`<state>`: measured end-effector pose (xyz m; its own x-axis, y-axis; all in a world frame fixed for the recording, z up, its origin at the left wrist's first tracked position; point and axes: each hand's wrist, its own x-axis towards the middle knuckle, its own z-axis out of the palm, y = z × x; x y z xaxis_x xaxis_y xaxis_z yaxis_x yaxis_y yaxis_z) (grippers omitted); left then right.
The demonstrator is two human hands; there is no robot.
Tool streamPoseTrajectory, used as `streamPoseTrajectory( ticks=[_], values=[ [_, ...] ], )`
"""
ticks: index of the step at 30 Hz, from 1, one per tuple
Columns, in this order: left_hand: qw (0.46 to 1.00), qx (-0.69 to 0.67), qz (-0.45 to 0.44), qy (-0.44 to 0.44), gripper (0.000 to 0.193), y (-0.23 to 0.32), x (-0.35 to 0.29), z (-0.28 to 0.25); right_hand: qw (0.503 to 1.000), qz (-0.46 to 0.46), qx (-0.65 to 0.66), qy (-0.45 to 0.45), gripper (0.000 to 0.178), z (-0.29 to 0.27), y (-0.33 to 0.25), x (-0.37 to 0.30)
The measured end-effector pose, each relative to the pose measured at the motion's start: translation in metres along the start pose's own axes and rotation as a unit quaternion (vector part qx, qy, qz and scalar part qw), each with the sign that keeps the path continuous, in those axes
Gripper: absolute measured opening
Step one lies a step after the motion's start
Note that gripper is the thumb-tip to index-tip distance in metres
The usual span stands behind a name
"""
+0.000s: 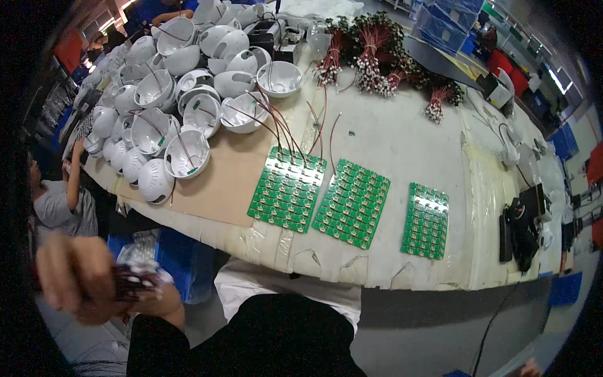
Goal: The person inserts red wires into green circuit boards at a factory workstation. They hold a bundle of wires in one hand and use the other to place individual wires into the boards, which are arranged on a table alongside white plastic housings.
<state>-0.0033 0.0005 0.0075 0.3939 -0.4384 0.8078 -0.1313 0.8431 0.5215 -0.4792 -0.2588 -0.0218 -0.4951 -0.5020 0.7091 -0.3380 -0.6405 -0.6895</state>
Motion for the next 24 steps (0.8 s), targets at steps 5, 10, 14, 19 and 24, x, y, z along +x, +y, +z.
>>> streamPoseTrajectory(
  ticks=[5, 10, 14, 19, 24],
  values=[
    [0.944, -0.258, -0.166, -0.123, 0.006, -0.018, 0.028, -0.015, 0.911, 0.316, 0.258, -0.066, 0.041, -0.302, 0.334, 0.054],
    [0.92, -0.302, -0.139, -0.21, 0.016, -0.025, 0.029, 0.035, 0.679, 0.691, 0.246, -0.028, 0.02, -0.131, 0.315, -0.203],
    [0.895, -0.363, -0.138, -0.219, 0.015, -0.001, 0.021, 0.039, 0.528, 0.823, 0.208, 0.024, 0.008, -0.032, 0.261, -0.312],
    [0.864, -0.39, -0.07, -0.312, 0.024, 0.015, 0.005, 0.043, 0.796, 0.555, 0.143, -0.196, 0.008, 0.057, 0.093, -0.299],
    [0.782, -0.318, 0.026, -0.536, 0.02, 0.012, 0.002, 0.028, 0.917, 0.214, 0.164, -0.293, 0.012, 0.095, 0.043, -0.272]
  ],
)
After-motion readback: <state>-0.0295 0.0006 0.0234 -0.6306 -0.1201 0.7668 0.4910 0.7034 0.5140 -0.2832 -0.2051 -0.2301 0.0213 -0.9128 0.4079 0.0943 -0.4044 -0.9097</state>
